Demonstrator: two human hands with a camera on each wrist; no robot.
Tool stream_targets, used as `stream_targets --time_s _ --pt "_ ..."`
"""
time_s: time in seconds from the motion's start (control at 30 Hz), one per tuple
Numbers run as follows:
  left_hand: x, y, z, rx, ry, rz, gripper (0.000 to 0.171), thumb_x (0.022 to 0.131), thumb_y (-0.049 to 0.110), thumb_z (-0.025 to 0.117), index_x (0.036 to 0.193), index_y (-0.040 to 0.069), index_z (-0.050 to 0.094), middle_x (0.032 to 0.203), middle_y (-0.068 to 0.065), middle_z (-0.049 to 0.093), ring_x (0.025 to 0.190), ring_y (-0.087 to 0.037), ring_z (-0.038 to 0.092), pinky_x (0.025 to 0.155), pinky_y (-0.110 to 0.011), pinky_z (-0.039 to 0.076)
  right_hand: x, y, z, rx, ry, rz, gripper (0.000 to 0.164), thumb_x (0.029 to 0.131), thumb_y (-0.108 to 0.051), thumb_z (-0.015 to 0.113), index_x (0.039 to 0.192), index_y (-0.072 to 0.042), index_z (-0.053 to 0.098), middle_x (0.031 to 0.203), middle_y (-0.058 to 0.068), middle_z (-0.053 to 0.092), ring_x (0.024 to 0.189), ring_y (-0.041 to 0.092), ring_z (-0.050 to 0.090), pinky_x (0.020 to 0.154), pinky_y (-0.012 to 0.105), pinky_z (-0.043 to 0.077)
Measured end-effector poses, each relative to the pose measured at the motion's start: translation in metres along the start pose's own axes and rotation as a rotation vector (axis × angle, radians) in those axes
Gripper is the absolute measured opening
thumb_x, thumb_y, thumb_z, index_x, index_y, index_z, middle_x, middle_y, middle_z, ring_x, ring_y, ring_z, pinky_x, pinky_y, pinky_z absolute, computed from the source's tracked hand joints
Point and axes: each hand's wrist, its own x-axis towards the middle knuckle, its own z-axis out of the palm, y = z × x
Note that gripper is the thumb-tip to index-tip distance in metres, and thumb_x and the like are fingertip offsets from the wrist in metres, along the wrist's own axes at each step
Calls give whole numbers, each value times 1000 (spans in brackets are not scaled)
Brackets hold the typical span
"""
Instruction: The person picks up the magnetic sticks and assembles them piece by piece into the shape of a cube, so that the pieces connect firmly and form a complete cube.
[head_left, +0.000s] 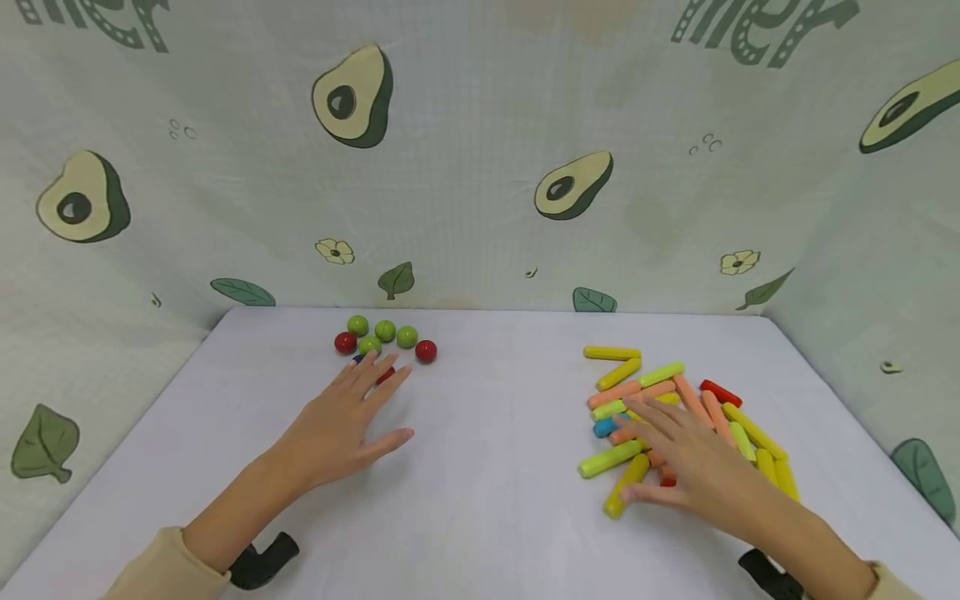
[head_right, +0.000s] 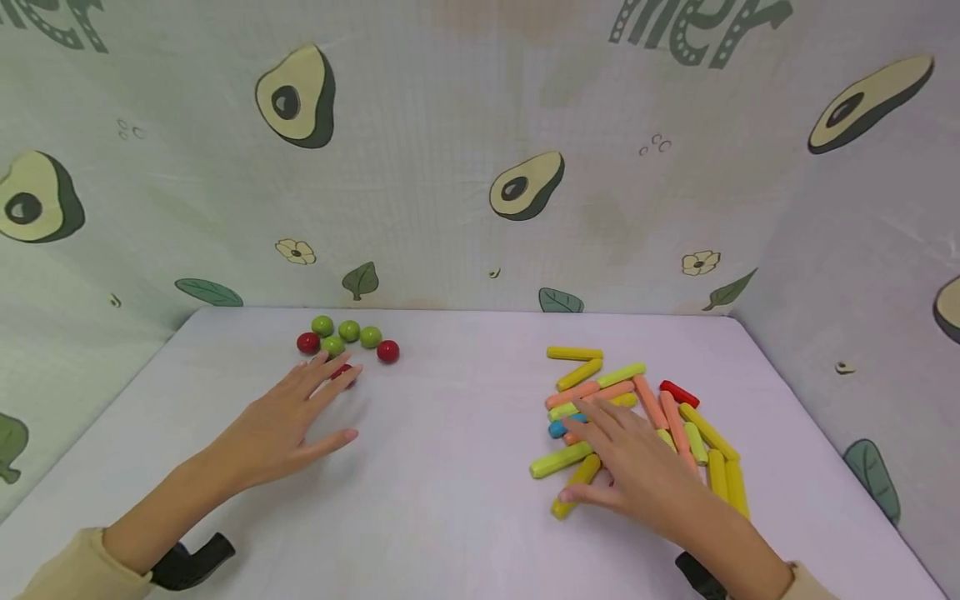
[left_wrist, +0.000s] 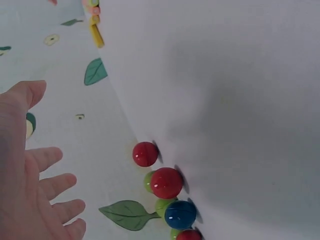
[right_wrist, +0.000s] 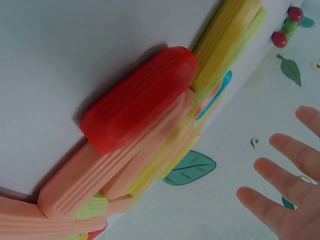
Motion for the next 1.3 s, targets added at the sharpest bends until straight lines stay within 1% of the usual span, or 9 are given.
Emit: stream_targets --time_s 0.07,0.17,0.27,0.37,0.57,0.77,0.97,1.17,1.3 --pt "-1 -4 1 -16 10 -17 77 98 46 72 160 7 47 165 -20 43 153 -46 36 118 -64 37 -3 -1 2 32 -36 16 64 85 -62 79 134 -22 70 146 9 61 131 33 57 106 64 47" --pt "-1 -9 3 -41 33 -39 74 97 40 76 157 5 50 161 -21 47 149 -46 43 111 -63 45 -10 -3 8 70 -68 1 51 86 -42 88 130 -23 71 136 -1 65 120 23 60 95 43 59" --pt "-1 -15 6 -65 43 -74 71 96 34 79 154 3 52 157 -22 50 144 -45 49 105 -61 51 -16 -2 15 123 -63 -66 39 85 -22 90 120 -24 73 125 -5 66 112 17 62 88 30 59" --pt "1 -20 8 -107 40 -121 69 97 29 79 154 1 52 156 -23 51 142 -45 50 103 -61 53 -20 -1 21 180 -53 -120 38 83 -12 90 113 -24 72 117 -7 65 109 13 61 85 23 57" --pt "6 -32 14 -174 58 -151 61 96 18 79 149 0 55 149 -25 55 137 -47 52 107 -61 50 -20 0 28 233 -52 -129 39 81 -1 88 109 -24 72 113 -8 65 107 11 59 86 21 55" --pt "13 -41 20 -231 85 -149 52 95 7 78 141 -6 58 138 -26 60 128 -45 59 107 -59 50 -18 -1 31 236 -110 -55 35 84 -2 86 109 -24 74 116 -6 66 109 14 61 88 28 59" --pt "20 -48 26 -300 82 -167 49 94 2 77 138 -8 59 134 -27 61 123 -45 62 106 -59 51 -14 0 31 233 -155 -12 30 87 -3 84 109 -22 76 114 -6 66 106 17 62 87 35 60" --pt "22 -55 32 -387 74 -215 46 94 0 76 137 -8 60 128 -27 61 108 -41 65 96 -56 57 -10 -1 32 248 -180 6 30 88 -4 84 107 -25 75 112 -10 65 103 14 59 86 33 59" --pt "27 -57 35 -417 64 -246 46 95 1 75 138 -8 60 129 -27 60 110 -42 66 97 -55 57 -5 0 30 273 -212 27 30 88 -2 83 106 -25 75 111 -10 65 102 13 59 86 33 59"
